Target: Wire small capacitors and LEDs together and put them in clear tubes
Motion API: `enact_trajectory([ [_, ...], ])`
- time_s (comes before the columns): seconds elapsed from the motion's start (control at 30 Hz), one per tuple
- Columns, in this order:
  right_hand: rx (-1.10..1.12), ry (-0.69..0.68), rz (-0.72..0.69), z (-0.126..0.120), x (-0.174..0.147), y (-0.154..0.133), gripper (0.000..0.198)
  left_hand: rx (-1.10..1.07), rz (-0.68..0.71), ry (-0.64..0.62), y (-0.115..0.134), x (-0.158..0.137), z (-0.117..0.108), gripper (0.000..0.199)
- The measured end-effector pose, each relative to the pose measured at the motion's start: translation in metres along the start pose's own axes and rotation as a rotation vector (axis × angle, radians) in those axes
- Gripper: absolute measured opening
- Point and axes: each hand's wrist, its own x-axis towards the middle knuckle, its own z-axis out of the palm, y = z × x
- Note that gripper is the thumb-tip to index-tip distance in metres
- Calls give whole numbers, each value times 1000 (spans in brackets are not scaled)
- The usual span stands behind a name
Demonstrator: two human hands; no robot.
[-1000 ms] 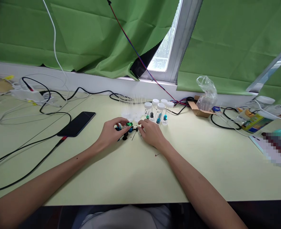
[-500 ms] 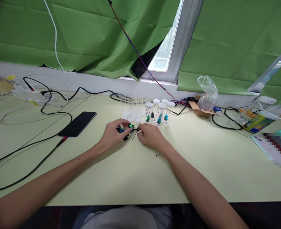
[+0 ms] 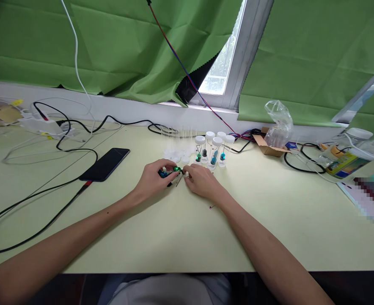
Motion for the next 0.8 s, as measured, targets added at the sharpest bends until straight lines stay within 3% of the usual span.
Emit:
enact_trajectory([
  [0.33,-50,0,83,3,2,1,8,17,0,-10,1,-1,0,13],
  [0.8,-119,-19,96,3,4,-2,15,30,-2,-16,2,0,-1,12],
])
